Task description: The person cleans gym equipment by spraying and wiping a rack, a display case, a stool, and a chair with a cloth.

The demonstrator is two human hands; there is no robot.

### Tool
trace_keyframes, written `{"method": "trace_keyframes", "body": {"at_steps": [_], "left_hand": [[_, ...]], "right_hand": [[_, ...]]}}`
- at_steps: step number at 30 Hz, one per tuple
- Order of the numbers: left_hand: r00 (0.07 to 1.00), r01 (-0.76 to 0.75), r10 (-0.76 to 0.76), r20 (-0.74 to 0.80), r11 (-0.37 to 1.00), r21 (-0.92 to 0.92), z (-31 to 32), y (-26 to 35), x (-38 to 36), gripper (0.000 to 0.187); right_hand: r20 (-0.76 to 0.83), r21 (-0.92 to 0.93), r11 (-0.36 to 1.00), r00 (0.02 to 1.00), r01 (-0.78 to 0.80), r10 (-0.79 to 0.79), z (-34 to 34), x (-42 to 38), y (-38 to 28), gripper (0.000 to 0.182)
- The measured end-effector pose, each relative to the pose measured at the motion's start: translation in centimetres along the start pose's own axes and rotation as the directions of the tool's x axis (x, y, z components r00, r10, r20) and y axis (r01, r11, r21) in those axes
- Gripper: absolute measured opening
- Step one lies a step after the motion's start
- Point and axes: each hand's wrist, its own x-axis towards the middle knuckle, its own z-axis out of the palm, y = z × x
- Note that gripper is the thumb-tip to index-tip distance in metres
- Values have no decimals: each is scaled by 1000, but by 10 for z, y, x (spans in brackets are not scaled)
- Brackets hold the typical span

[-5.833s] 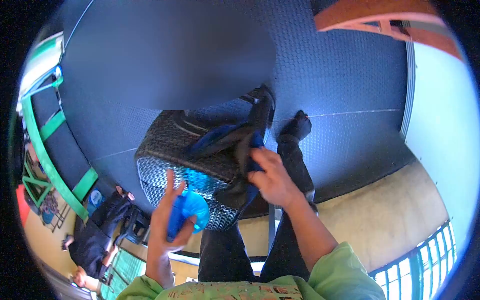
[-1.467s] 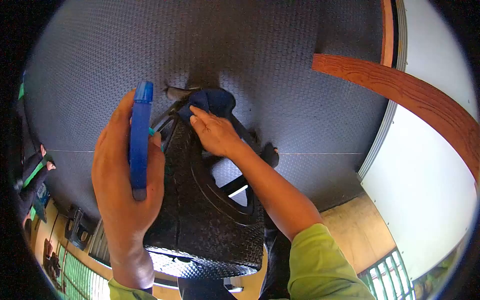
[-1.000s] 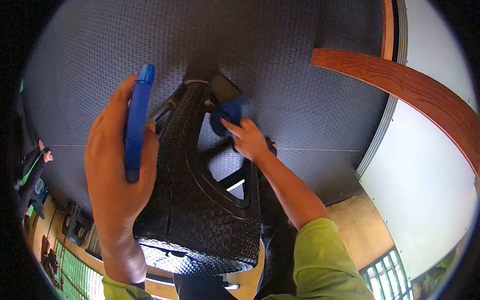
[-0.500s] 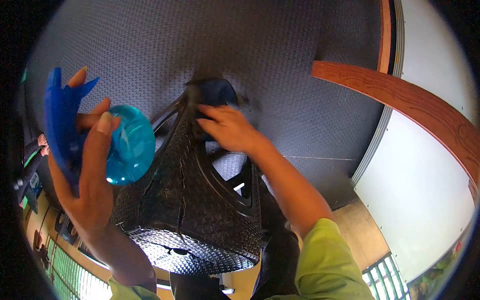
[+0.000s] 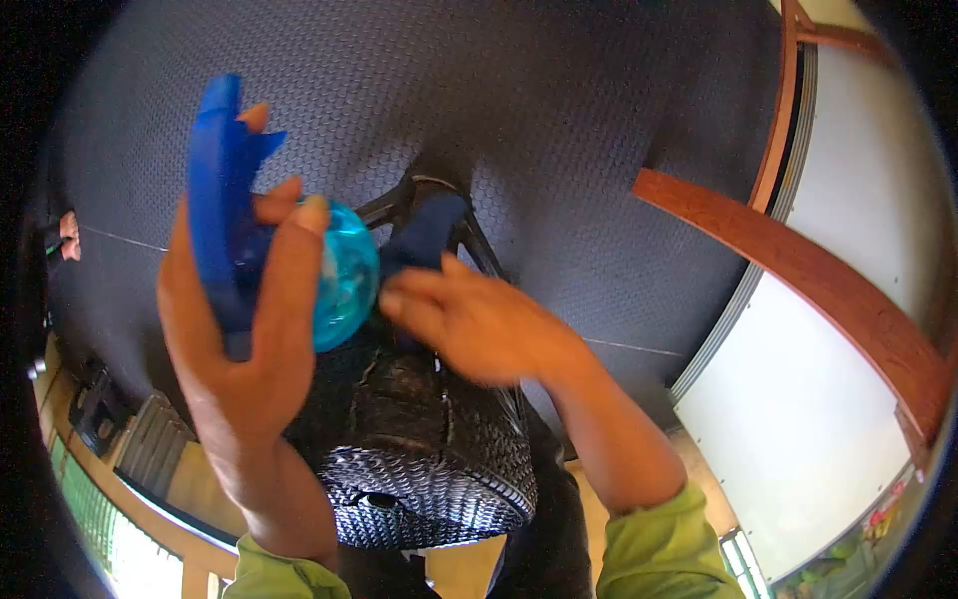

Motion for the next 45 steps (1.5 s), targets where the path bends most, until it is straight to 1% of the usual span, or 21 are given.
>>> {"method": "trace_keyframes", "body": {"at_steps": [2,4,7,10,13,15,16,19,20,22,24,26,27,29,31,33,35,36,37,39,45], "left_hand": [[995,-72,69,-68,997,-37,1,-1,1,40],[983,-133,133,-125,991,5,1,-4,1,42],[979,-132,144,-145,987,89,-6,-7,2,45],[986,-103,115,-122,990,101,-7,-4,0,44],[993,-25,27,-112,1000,14,-9,-3,5,70],[947,-197,103,-305,935,-296,-10,-10,9,66],[936,-194,36,-351,884,-425,-19,-10,10,59],[847,-307,-21,-532,797,-521,-64,1,-7,45],[848,-290,-31,-529,809,-511,-90,-1,-18,43],[860,-231,-52,-508,848,-477,-138,-9,-41,39],[873,-145,-90,-480,891,-430,-179,-29,-70,35],[884,-42,-147,-443,920,-390,-209,-58,-109,32],[901,-17,-135,-412,939,-344,-220,-83,-133,42],[892,135,-278,-357,917,-375,-241,-114,-179,52],[918,39,-117,-378,977,-209,-258,-144,-224,47],[892,297,-357,-278,925,-236,-271,-148,-263,46],[931,322,-316,-182,947,0,-278,-152,-285,47],[909,379,-378,-176,925,-30,-273,-148,-290,48],[917,394,-393,-73,919,3,-270,-151,-298,51],[920,391,-391,-13,920,-26,-260,-150,-305,53],[858,486,-513,4,810,-327,-221,-147,-301,54]], "right_hand": [[-2,1,1000,1000,-27,27,-7,-6,-29,48],[111,-72,991,986,-113,120,-1,41,9,49],[193,-212,960,955,-184,226,-7,118,60,49],[240,-219,945,925,-244,294,-15,130,55,49],[248,-260,945,932,-199,264,-20,68,1,49],[229,-297,940,944,-166,238,-18,20,-43,49],[202,-293,941,951,-167,232,-12,-5,-68,50],[69,-319,916,958,-242,277,14,-43,-119,50],[73,-333,913,959,-235,273,22,-36,-125,50],[-30,-633,747,971,-202,237,48,-14,-132,49],[48,-778,627,990,-45,131,95,12,-153,47],[232,-667,738,970,106,70,141,31,-196,46],[100,-719,669,980,189,-169,171,24,-193,38],[98,-764,644,994,47,44,168,19,-210,45],[-147,-770,610,982,-187,116,144,9,-204,47],[-360,-719,487,866,-495,348,114,5,-182,44],[-344,-752,448,868,-484,360,134,15,-192,42],[-338,-768,421,863,-483,375,144,17,-194,41],[-250,-805,474,929,-356,273,168,21,-195,42],[-94,-885,452,994,-109,55,223,23,-205,45],[-62,-909,402,991,-107,122,219,23,-204,44]]}}
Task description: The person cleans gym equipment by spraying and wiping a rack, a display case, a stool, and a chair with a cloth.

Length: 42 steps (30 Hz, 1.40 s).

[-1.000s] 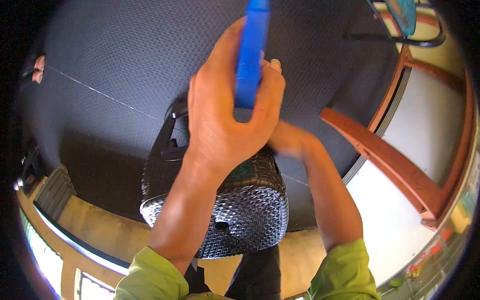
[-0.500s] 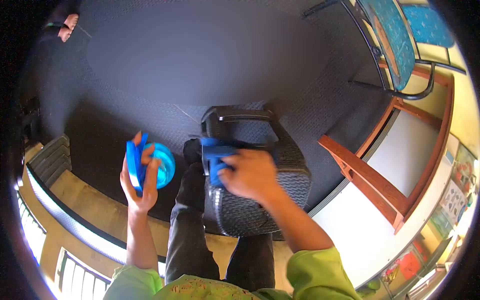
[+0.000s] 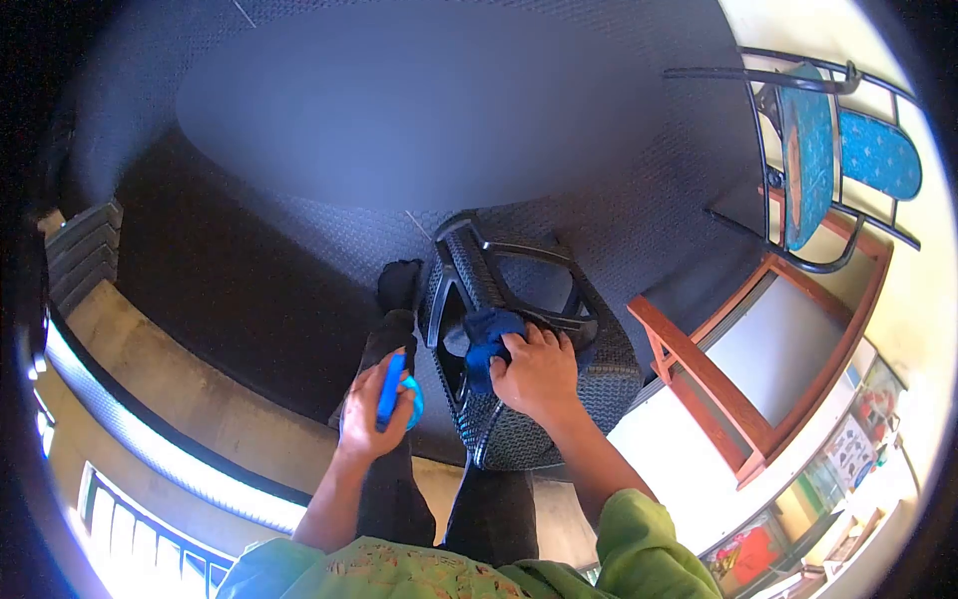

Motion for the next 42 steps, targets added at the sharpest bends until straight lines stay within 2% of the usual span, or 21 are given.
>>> {"method": "trace_keyframes", "body": {"at_steps": [5,7,10,12,14,16,18,20,22,24,26,27,29,31,32,34,37,38,39,40,42], "left_hand": [[988,15,-24,-149,998,-63,53,-26,28,55],[988,32,-43,-149,997,-75,62,-42,38,55],[983,58,-83,-164,987,-153,80,-76,46,56],[980,46,-63,-191,995,-91,84,-90,49,57],[982,65,-70,-173,997,-35,81,-88,53,60],[991,130,-130,-8,991,1,73,-83,60,55],[995,102,-101,-23,995,15,76,-77,64,60],[998,-41,42,-42,999,29,81,-68,73,64],[998,-49,49,41,999,-5,84,-59,78,66],[997,-42,43,58,999,-20,92,-54,83,65],[995,-33,34,90,999,-14,90,-46,88,66],[993,-29,31,117,999,-13,92,-44,91,66],[993,-20,20,113,1000,1,100,-45,92,64],[993,-8,8,114,1000,-1,102,-42,93,62],[994,-19,20,107,1000,-7,104,-43,92,63],[990,-13,15,140,1000,-18,103,-39,97,66],[986,-68,64,157,997,23,104,-42,98,81],[984,-95,89,156,995,31,105,-42,98,87],[985,-75,70,160,997,28,108,-41,97,96],[984,-75,69,167,997,27,108,-39,97,96],[974,-29,23,225,999,20,105,-35,102,98]], "right_hand": [[398,-106,991,917,76,-27,55,95,-9,52],[608,-165,971,793,172,-37,66,147,-15,51],[655,-210,971,754,117,51,126,214,-8,50],[555,-153,979,831,135,-28,159,245,-1,48],[582,-132,980,812,146,-43,174,272,0,45],[596,-82,982,798,170,-88,166,289,-3,36],[368,-102,979,921,175,-126,139,289,-3,35],[306,210,954,912,214,-272,161,302,53,37],[290,168,971,933,169,-213,174,280,104,41],[240,407,913,960,36,-145,184,269,158,47],[509,234,917,844,-324,168,162,269,187,57],[510,242,913,844,-329,168,166,275,189,57],[483,-18,844,735,-535,476,179,285,182,59],[507,69,951,832,-300,225,144,274,107,60],[538,119,976,838,-183,91,154,275,87,72],[462,109,994,886,-28,-25,144,271,53,69],[443,162,987,892,14,-85,152,273,74,65],[378,323,946,914,20,-149,162,273,100,64],[343,383,922,935,-53,-89,162,269,121,62],[266,300,951,964,-80,-2,164,259,145,59],[202,432,898,979,-87,-2,164,237,202,49]]}}
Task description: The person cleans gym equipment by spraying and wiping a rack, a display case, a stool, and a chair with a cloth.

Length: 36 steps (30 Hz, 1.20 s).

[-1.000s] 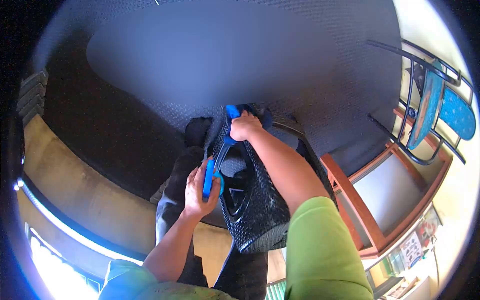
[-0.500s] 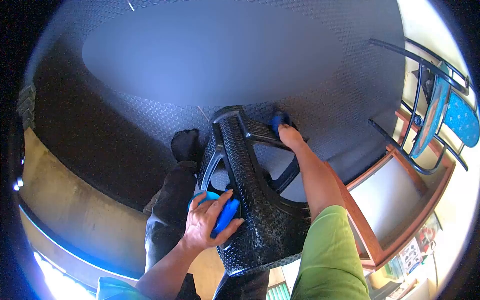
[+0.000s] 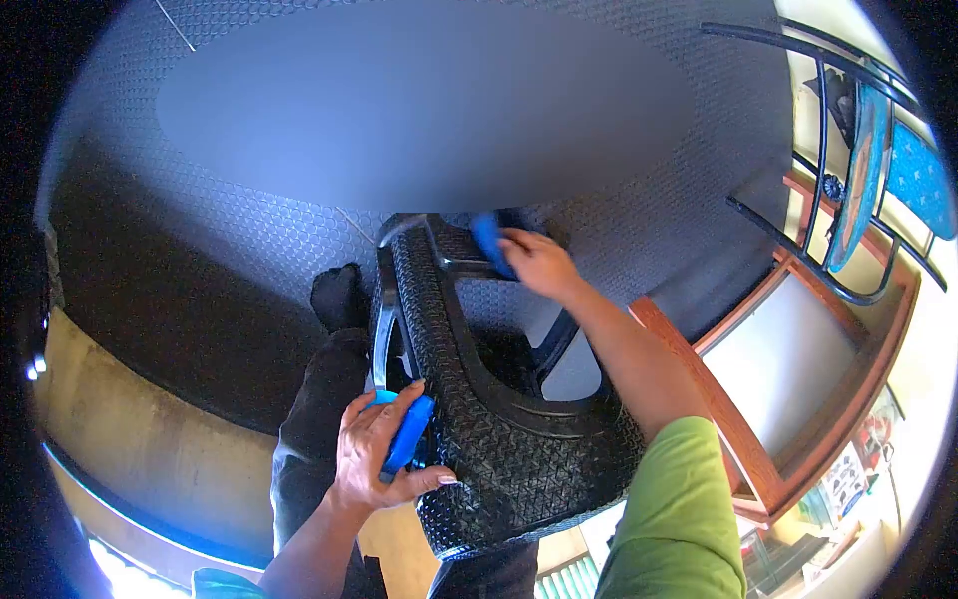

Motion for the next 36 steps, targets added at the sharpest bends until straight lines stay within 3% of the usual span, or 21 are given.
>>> {"method": "trace_keyframes", "body": {"at_steps": [1,3,4,5,7,9,10,12,16,18,20,22,23,24,26,27,30,32,34,35,36], "left_hand": [[1000,2,-2,-3,1000,0,-1,0,0,98],[998,46,-45,32,999,-28,0,1,1,99],[999,39,-38,29,999,-31,1,1,1,99],[999,35,-34,35,999,-39,1,1,1,99],[999,37,-35,38,999,-36,2,-2,-1,99],[999,49,-48,24,998,-46,0,-2,1,99],[997,63,-61,37,996,-63,-2,-1,-1,99],[998,68,-68,12,996,-56,-1,-3,-4,99],[998,31,-34,-60,998,-51,-1,-3,-7,97],[999,16,-17,-35,1000,-18,-6,-1,-6,97],[999,33,-33,-3,999,-41,-9,-1,-5,96],[998,19,-23,-56,997,-69,-6,-6,-8,95],[999,31,-33,-28,998,-63,-7,-9,-9,96],[999,40,-42,-28,997,-61,-6,-9,-9,96],[999,17,-19,-44,999,-37,-7,-10,-11,97],[999,45,-46,-6,998,-53,-12,-10,-11,98],[998,48,-50,-48,998,-41,-14,-13,-14,100],[997,73,-74,-30,997,-37,-9,-9,-14,103],[997,76,-77,-14,996,-37,-9,-4,-16,103],[992,-34,34,-121,999,4,-1,-12,-18,103],[998,56,-57,-14,996,-64,-8,-10,-21,102]], "right_hand": [[-54,-39,997,997,-65,63,2,0,43,49],[-86,286,918,946,-277,312,17,7,120,46],[-93,282,919,946,-275,311,17,12,136,46],[-16,241,871,895,-429,445,11,22,139,47],[51,189,811,830,-553,555,6,42,140,48],[32,-261,836,861,-483,507,2,52,119,53],[48,-259,840,862,-477,504,2,49,111,53],[125,-478,851,942,-218,312,-11,41,91,50],[186,-366,929,973,-58,134,-28,-18,-58,41],[-14,-316,938,988,141,-153,14,-1,-44,34],[13,-206,915,936,347,-353,37,24,-70,28],[190,-262,870,906,418,-378,57,60,-90,27],[279,-302,875,913,378,-299,65,79,-103,29],[235,-275,917,945,289,-227,72,89,-115,29],[255,-447,849,950,281,-181,82,100,-134,31],[259,-444,851,949,282,-179,82,95,-138,31],[495,-324,852,841,412,-218,46,55,-167,32],[524,-20,884,758,467,-388,25,37,-167,30],[400,96,878,789,470,-466,-20,1,-186,38],[203,124,820,795,558,-572,-36,-18,-184,43],[-3,125,756,762,643,-648,-52,-45,-188,50]]}}
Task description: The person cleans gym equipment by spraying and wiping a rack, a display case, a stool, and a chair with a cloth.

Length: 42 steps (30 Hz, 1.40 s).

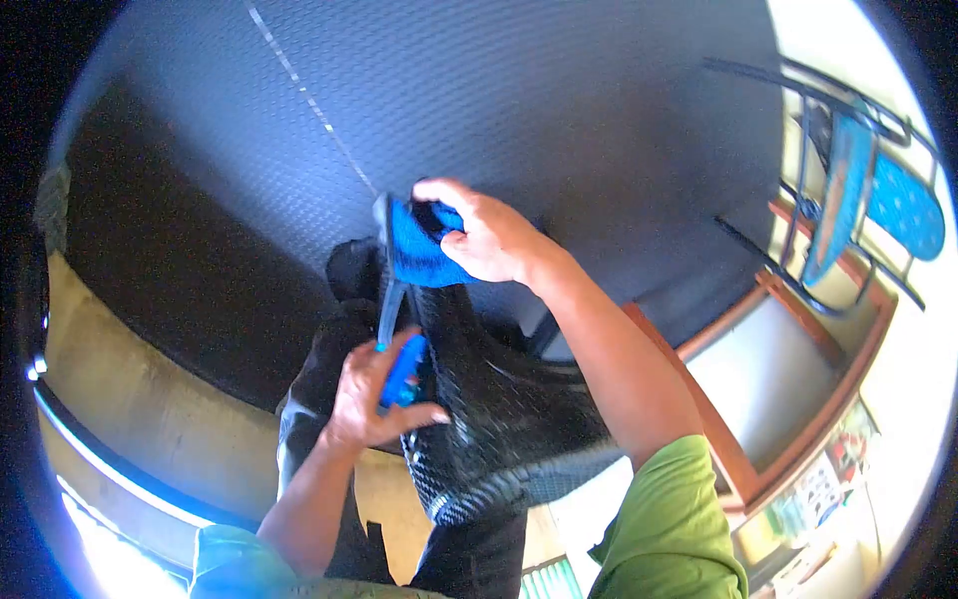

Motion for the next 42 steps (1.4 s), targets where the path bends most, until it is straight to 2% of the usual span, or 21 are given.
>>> {"method": "trace_keyframes", "body": {"at_steps": [2,4,6,8,10,11,12,15,18,19,20,22,23,25,26,28,30,34,36,40,42], "left_hand": [[998,-41,37,-59,997,-67,-4,-4,-10,99],[978,-113,115,-172,993,21,-3,-11,-25,96],[971,-127,131,-199,991,33,-14,17,-39,83],[985,-26,21,-170,999,-28,-21,37,-60,71],[995,26,-26,-99,1000,1,-32,57,-84,53],[993,115,-114,-9,992,48,-41,82,-90,38],[997,-4,-6,71,990,138,-47,90,-103,32],[971,37,-70,230,989,144,-41,117,-126,32],[934,109,-113,339,994,31,-15,128,-142,30],[913,81,-91,397,996,41,-9,137,-144,34],[902,3,-23,432,999,45,10,136,-145,40],[905,155,-183,384,982,104,28,147,-134,46],[904,144,-184,386,981,131,33,149,-133,46],[909,199,-220,353,975,97,37,151,-131,32],[903,196,-228,363,973,125,38,147,-132,32],[933,146,-199,300,971,189,37,132,-137,54],[940,126,-182,289,971,202,41,129,-139,63],[957,244,-256,136,964,103,47,127,-144,72],[937,348,-345,52,929,-121,49,125,-141,67],[892,444,-443,90,896,7,47,118,-126,63],[903,430,-430,0,903,-8,57,127,-129,65]], "right_hand": [[-116,17,978,971,-208,209,-41,-46,-61,69],[-231,49,941,912,-336,338,-64,-108,-101,63],[-398,63,938,853,-341,337,-71,-179,-123,48],[-532,117,885,724,-451,439,-62,-256,-135,42],[-614,371,772,487,-516,620,-34,-330,-139,35],[-568,457,660,376,-596,732,-23,-361,-142,31],[-490,545,522,257,-655,833,-6,-391,-146,29],[-543,557,448,101,-700,833,58,-451,-115,28],[-394,579,317,82,-751,915,96,-461,-101,26],[-206,702,165,24,-693,978,108,-466,-91,25],[-178,759,149,18,-634,984,138,-475,-81,25],[-180,959,177,4,-221,984,168,-478,-59,38],[-174,966,172,8,-193,985,170,-480,-55,38],[-358,859,426,260,-285,897,156,-483,-52,56],[-350,873,411,251,-262,903,150,-482,-50,56],[-326,832,483,465,-272,823,129,-476,-43,67],[-267,760,533,569,-372,778,106,-469,-40,91],[-163,714,560,678,-420,717,86,-447,-3,117],[8,708,563,802,-426,597,82,-436,14,130],[55,834,445,853,-325,518,95,-433,43,132],[-32,889,402,846,-219,532,99,-437,37,132]]}}
